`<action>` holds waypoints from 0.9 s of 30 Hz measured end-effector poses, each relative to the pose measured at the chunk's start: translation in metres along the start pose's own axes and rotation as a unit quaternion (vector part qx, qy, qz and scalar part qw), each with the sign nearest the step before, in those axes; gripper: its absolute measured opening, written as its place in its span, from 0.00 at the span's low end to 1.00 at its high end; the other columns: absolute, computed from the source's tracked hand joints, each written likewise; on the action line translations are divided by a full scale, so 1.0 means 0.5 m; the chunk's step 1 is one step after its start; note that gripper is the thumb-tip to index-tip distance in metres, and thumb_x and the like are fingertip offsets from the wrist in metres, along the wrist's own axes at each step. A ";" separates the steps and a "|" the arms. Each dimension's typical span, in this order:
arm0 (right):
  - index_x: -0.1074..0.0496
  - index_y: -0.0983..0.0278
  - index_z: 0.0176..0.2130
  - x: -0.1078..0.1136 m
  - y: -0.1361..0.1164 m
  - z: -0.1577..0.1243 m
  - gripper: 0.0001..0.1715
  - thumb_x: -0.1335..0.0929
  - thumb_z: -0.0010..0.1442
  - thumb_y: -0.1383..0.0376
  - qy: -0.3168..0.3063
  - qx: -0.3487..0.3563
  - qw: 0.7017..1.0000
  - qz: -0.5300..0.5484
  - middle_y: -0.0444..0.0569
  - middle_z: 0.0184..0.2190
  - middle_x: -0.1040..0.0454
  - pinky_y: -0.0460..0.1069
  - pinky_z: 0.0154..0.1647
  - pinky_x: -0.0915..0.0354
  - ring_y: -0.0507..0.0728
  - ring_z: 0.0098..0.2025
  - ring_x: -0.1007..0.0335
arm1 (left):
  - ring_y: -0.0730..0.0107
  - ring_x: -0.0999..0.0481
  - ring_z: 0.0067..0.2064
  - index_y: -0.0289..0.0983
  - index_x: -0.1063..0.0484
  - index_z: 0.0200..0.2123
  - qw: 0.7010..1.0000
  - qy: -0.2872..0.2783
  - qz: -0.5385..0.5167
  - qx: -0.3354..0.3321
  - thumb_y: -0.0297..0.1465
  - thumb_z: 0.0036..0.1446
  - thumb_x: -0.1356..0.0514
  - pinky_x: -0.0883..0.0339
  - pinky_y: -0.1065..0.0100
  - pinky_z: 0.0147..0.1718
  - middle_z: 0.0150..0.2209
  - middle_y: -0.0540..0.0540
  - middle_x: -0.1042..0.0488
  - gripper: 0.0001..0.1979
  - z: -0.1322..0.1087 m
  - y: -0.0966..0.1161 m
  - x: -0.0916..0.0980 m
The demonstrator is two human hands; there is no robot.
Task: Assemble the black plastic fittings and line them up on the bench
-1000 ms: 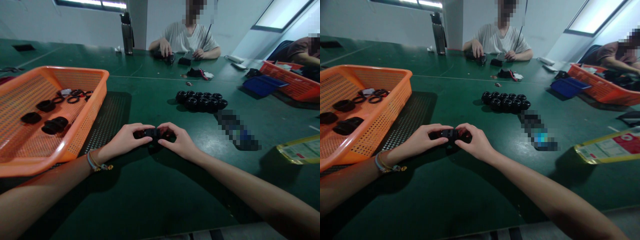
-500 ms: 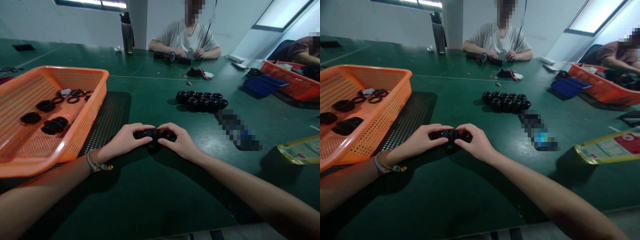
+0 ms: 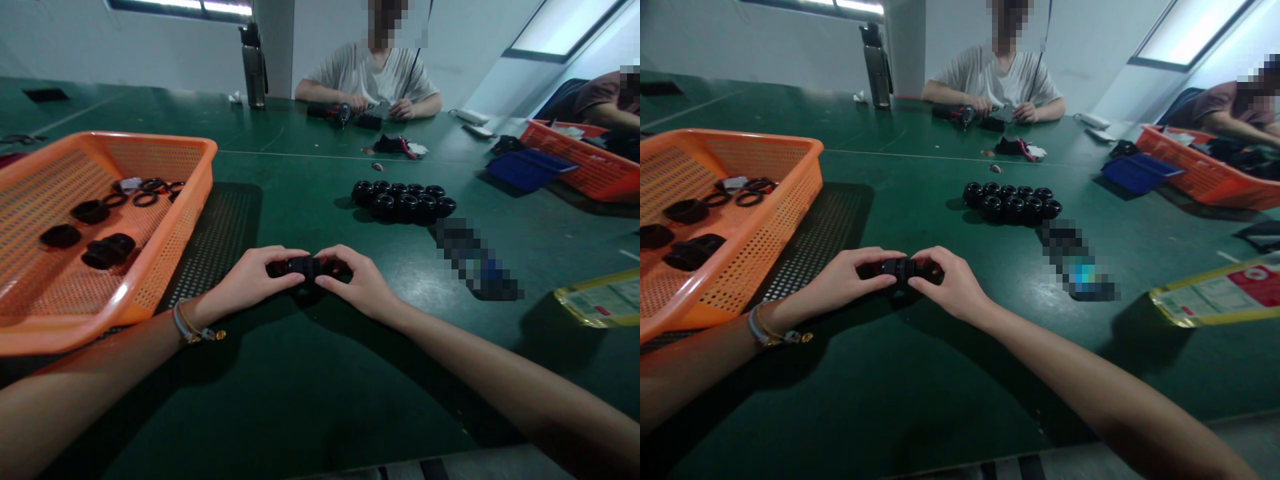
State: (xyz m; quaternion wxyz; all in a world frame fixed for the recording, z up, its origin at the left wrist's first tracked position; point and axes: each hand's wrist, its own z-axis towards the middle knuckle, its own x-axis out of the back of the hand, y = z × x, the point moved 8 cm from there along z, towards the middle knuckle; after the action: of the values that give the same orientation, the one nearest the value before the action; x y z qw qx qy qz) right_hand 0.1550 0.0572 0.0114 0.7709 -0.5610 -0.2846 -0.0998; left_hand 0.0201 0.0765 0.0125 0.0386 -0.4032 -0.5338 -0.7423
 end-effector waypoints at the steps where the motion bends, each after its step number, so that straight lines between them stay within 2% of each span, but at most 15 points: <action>1: 0.31 0.63 0.39 0.000 -0.001 0.000 0.11 0.32 0.53 0.69 0.000 0.000 1.000 0.000 0.48 0.37 0.28 0.50 0.37 0.35 0.54 0.38 0.32 | 0.66 0.27 0.37 0.36 0.26 0.47 1.000 0.000 0.000 0.001 0.37 0.52 0.41 0.34 0.67 0.39 0.38 0.47 0.24 0.20 0.000 0.000 0.000; 20: 0.30 0.62 0.39 0.000 0.004 0.001 0.09 0.32 0.54 0.68 0.001 -0.011 1.000 -0.007 0.47 0.37 0.27 0.51 0.37 0.35 0.53 0.37 0.32 | 0.66 0.27 0.37 0.35 0.26 0.48 1.000 0.006 -0.009 0.002 0.36 0.51 0.41 0.34 0.67 0.39 0.38 0.45 0.24 0.21 0.003 -0.003 -0.001; 27: 0.30 0.63 0.39 0.000 0.004 0.000 0.09 0.32 0.55 0.68 0.003 -0.010 1.000 -0.006 0.47 0.37 0.27 0.50 0.37 0.35 0.53 0.37 0.32 | 0.66 0.26 0.37 0.38 0.27 0.48 1.000 0.005 -0.002 0.003 0.37 0.51 0.41 0.33 0.66 0.40 0.39 0.47 0.23 0.20 0.003 -0.004 0.000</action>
State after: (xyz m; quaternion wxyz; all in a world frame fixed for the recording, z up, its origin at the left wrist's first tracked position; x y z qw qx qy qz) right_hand 0.1557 0.0580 0.0097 0.7653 -0.5667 -0.2850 -0.1091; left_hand 0.0199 0.0784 0.0113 0.0411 -0.3983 -0.5369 -0.7425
